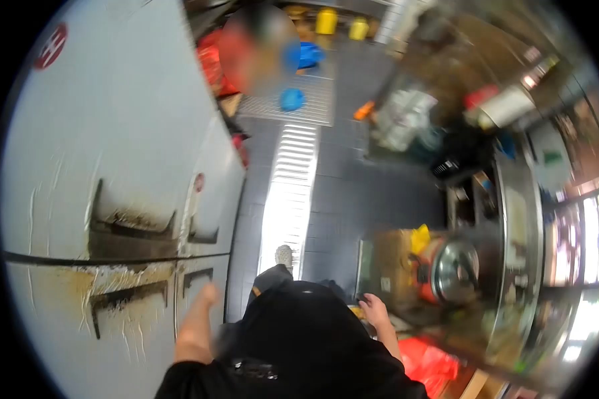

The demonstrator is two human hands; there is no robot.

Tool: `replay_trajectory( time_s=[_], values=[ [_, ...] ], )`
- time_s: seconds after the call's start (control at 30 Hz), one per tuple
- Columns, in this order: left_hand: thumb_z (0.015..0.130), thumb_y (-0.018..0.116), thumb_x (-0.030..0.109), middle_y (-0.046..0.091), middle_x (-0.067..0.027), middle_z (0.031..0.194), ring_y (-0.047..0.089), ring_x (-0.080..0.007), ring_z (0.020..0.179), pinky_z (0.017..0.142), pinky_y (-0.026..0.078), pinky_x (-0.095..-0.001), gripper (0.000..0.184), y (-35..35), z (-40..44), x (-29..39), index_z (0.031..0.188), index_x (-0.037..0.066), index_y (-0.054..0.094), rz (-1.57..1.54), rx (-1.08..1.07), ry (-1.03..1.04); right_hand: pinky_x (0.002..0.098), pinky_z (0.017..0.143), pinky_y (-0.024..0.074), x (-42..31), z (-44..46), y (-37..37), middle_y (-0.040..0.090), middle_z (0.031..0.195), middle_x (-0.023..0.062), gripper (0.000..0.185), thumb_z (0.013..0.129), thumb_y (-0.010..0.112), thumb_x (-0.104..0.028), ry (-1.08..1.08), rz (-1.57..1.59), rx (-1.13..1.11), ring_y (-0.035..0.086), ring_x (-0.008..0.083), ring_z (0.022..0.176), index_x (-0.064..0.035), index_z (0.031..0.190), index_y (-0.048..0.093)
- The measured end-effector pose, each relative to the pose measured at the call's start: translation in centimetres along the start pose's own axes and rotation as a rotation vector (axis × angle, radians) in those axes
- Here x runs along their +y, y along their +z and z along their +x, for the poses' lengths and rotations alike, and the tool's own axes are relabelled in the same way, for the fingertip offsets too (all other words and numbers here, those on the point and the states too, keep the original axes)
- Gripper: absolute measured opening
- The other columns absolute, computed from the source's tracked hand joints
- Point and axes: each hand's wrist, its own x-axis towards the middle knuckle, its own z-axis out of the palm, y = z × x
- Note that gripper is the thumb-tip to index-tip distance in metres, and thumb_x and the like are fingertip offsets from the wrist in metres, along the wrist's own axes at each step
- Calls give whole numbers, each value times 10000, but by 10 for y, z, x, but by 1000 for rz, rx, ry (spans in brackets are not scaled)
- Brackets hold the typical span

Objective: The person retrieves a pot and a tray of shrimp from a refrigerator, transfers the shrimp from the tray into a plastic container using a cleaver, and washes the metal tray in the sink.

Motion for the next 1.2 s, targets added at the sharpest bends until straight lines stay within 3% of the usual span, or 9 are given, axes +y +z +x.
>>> replay_trajectory(
  time_s=[0.07, 0.2, 0.3, 0.47, 0.53, 0.73, 0.93, 0.97, 1.2],
  values=[
    [878, 628, 203, 693, -235, 1164, 660, -398, 1080, 929, 526, -473, 364, -97, 36, 12, 1175, -6, 660, -239, 609, 38, 359, 965, 530, -38, 36, 9, 692, 1196, 215, 446, 921, 704, -222, 141, 85, -7, 690, 295, 1090, 13, 1290, 620],
    [918, 639, 200, 702, -217, 1142, 685, -356, 1078, 962, 524, -413, 409, -283, 26, 103, 1261, -21, 624, -897, 702, 30, 351, 933, 536, -119, 144, -6, 700, 1173, 209, 429, 920, 701, -215, 13, -214, -248, 698, 282, 1050, 8, 1278, 626],
    [905, 661, 141, 655, -225, 1241, 634, -358, 1176, 1011, 491, -404, 460, -304, 8, 124, 1331, -12, 578, -875, 700, -18, 356, 920, 541, -160, 237, -19, 702, 1169, 205, 432, 920, 706, -220, -104, -274, -348, 701, 285, 1039, 13, 1274, 625],
    [920, 644, 79, 416, -265, 1490, 446, -378, 1355, 1091, 411, -436, 597, -257, -78, 127, 1462, -23, 416, -288, 1622, -586, 375, 899, 549, -191, 380, -60, 710, 1135, 213, 444, 917, 720, -231, -320, -377, -467, 705, 284, 1024, 13, 1277, 627],
    [961, 641, 123, 407, -249, 1487, 453, -341, 1344, 1065, 432, -421, 564, -265, -134, 132, 1449, -44, 415, -607, 2040, -836, 375, 902, 548, -221, 423, -99, 709, 1135, 217, 449, 913, 723, -236, -354, -511, -509, 705, 284, 1025, 10, 1277, 630],
    [992, 668, 317, 619, -117, 1142, 597, -188, 1003, 909, 487, -336, 475, -270, -243, 134, 1275, -46, 551, -1037, 2035, -950, 398, 877, 548, -294, 579, -181, 712, 1107, 226, 430, 891, 733, -239, -807, -664, -451, 706, 327, 985, 27, 1218, 651],
    [979, 614, 528, 592, -133, 1174, 583, -195, 1004, 806, 552, -356, 606, -274, -252, 160, 1186, -40, 564, -1539, 2200, -733, 435, 847, 542, -394, 595, -165, 691, 1094, 254, 383, 901, 700, -227, -1185, -643, -459, 683, 405, 952, 32, 1181, 656],
    [1006, 580, 500, 530, -41, 960, 529, -135, 865, 797, 558, -340, 504, -277, -255, 170, 1171, 24, 595, -1477, 2189, -754, 442, 856, 540, -404, 586, -156, 688, 1104, 254, 380, 904, 696, -234, -1191, -666, -507, 677, 414, 965, 25, 1179, 657],
    [1043, 538, 403, 599, -63, 1162, 567, -142, 994, 799, 517, -297, 425, -213, -281, 304, 1259, 38, 561, -1545, 2241, -798, 440, 990, 509, -434, 483, -80, 635, 1278, 255, 449, 921, 688, -269, -1271, -727, -963, 628, 408, 1167, -41, 1301, 611]
  ],
)
